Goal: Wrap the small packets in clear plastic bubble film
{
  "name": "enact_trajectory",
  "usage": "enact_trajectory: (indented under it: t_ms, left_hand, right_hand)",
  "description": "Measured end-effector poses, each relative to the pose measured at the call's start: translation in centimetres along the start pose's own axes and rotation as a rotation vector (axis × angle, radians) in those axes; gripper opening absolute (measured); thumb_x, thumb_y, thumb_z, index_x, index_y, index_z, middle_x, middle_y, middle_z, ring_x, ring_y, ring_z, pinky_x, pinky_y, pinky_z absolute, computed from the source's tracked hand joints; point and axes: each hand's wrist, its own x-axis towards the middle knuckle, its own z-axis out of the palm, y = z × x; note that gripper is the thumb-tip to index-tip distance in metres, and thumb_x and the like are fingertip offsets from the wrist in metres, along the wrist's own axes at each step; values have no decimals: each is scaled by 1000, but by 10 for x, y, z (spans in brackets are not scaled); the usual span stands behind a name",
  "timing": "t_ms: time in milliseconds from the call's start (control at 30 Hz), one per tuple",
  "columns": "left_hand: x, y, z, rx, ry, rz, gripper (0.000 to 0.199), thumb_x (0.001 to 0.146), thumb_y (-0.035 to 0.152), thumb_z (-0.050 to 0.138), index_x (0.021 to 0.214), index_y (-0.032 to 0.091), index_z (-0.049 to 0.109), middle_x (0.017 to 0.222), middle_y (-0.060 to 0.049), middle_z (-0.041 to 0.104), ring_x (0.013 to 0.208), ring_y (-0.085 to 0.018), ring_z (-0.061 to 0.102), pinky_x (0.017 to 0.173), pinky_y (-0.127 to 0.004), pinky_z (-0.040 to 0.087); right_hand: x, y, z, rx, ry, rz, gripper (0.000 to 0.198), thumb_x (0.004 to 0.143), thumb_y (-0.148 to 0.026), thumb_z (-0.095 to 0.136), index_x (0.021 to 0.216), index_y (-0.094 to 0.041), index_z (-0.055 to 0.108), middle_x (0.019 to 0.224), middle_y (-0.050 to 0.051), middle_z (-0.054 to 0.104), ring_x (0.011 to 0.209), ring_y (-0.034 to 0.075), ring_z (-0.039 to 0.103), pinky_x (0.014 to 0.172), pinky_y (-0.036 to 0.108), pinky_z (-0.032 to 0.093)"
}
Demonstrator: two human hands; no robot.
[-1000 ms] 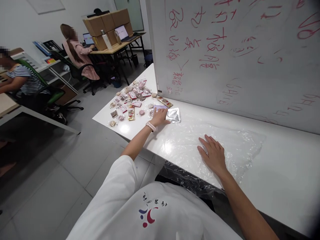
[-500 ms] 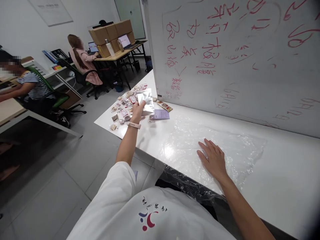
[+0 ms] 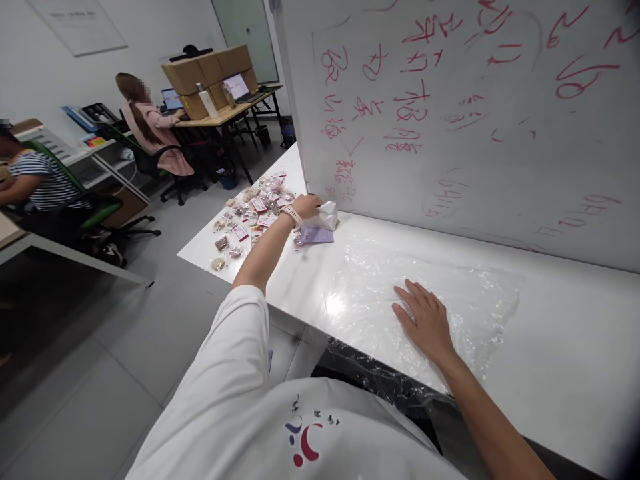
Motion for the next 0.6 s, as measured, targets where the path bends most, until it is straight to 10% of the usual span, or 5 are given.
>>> enact_trajectory:
  t_ms: [333, 600]
  left_hand:
    - [30, 2, 22, 75, -186, -16, 31, 62, 21, 68, 92, 18, 75, 99, -10, 73, 95, -25, 66, 82, -29, 48]
    - [-19, 25, -21, 28, 166, -38, 21, 80, 19, 53, 95, 14, 67, 100, -15, 67, 94, -26, 63, 77, -32, 44]
  right_hand:
    - [0, -1, -2, 9, -20, 12, 48, 102, -48, 35, 140, -28, 56, 156, 4, 43, 145, 28, 36, 115, 52, 33]
    - [3, -1, -2, 86, -16, 23, 48, 102, -48, 35, 138, -26, 58, 154, 5, 45, 145, 28, 37, 117, 54, 31]
